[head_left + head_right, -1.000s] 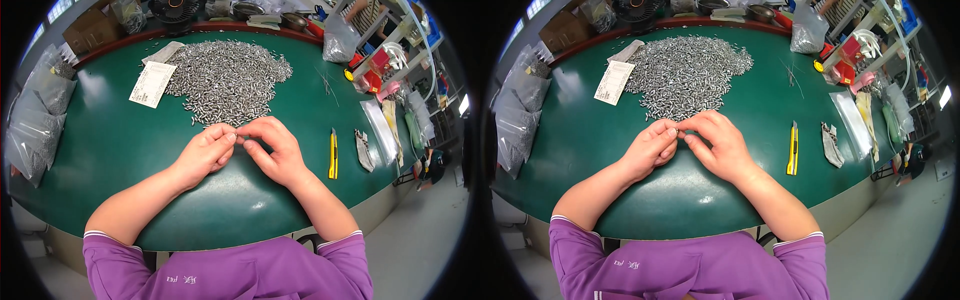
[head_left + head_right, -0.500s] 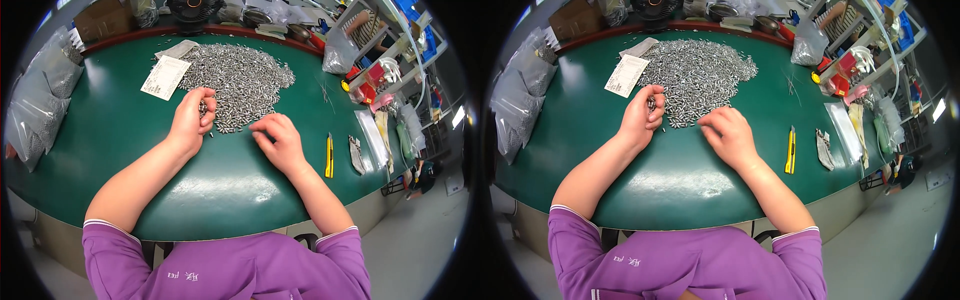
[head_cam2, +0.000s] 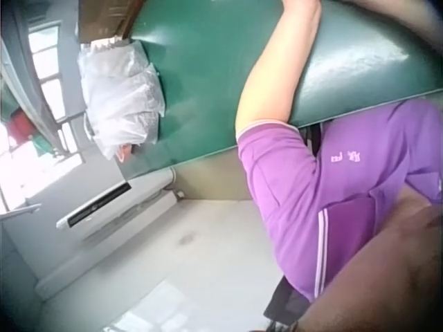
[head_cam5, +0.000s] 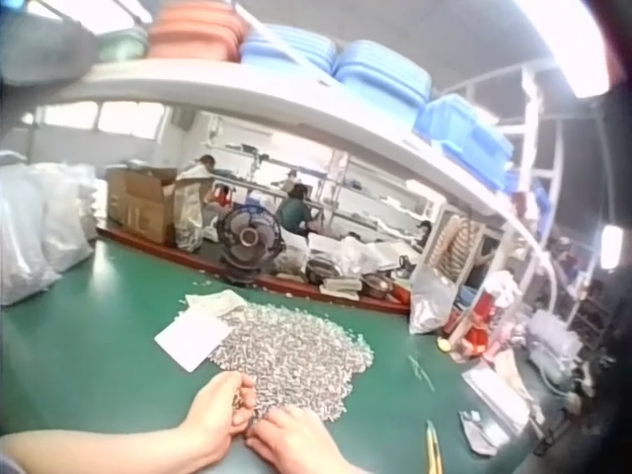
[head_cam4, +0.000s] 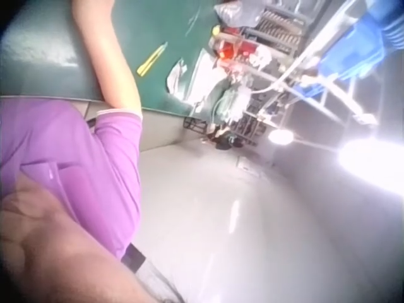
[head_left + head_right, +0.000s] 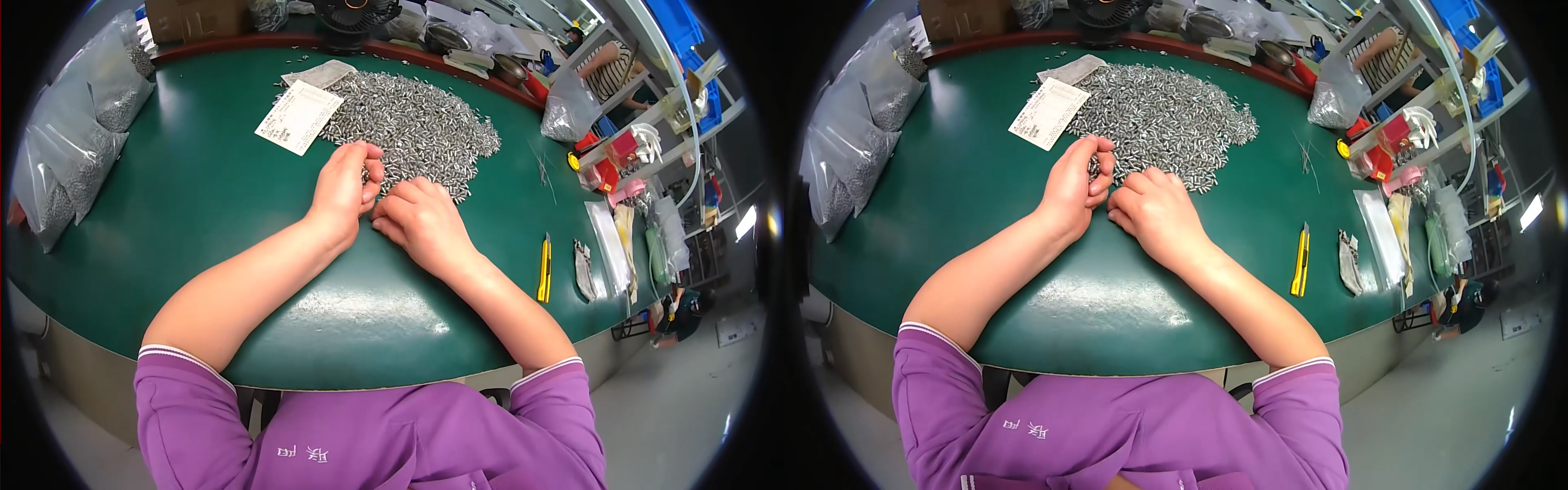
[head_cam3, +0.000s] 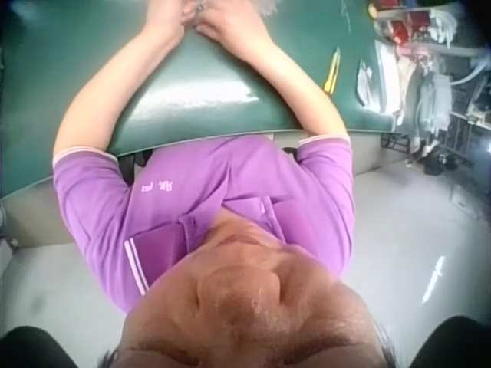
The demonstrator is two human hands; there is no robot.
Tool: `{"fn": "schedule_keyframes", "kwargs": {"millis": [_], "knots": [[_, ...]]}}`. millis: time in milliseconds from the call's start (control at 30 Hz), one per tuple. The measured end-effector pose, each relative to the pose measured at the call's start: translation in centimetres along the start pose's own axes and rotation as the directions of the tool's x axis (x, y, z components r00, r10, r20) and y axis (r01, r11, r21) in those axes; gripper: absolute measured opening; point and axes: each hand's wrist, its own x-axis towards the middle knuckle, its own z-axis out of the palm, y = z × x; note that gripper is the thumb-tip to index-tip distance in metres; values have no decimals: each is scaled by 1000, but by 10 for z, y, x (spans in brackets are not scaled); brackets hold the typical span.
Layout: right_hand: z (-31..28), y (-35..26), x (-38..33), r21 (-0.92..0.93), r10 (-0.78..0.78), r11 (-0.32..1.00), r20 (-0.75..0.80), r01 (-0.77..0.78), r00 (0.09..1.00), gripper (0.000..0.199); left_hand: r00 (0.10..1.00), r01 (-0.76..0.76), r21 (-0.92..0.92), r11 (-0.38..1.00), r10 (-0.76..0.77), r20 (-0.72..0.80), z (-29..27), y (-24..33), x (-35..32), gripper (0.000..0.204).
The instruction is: Picking through a large pile of small metal components on a workbench to sort or inspect them.
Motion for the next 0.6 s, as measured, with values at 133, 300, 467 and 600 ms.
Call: {"fn": "schedule_keyframes", "kwargs": {"millis": [133, 300, 467, 600], "knots": [[-15, 2, -6, 170, 177, 971, -49, -167, 983, 12, 996, 34, 59, 998, -38, 81, -2, -3, -2, 14], [-26, 15, -27, 619, 491, 693, -30, -370, 871, 7, 852, 273, 189, 943, -328, 408, 6, -10, -14, 16], [-21, 18, -40, 873, 530, 366, 88, -321, 843, 9, 799, 328, 227, 917, -398, 450, 6, -14, -19, 19], [-21, 20, -40, 853, 465, 450, 29, -264, 885, 8, 797, 338, 229, 913, -407, 446, 2, -16, -20, 22]]}}
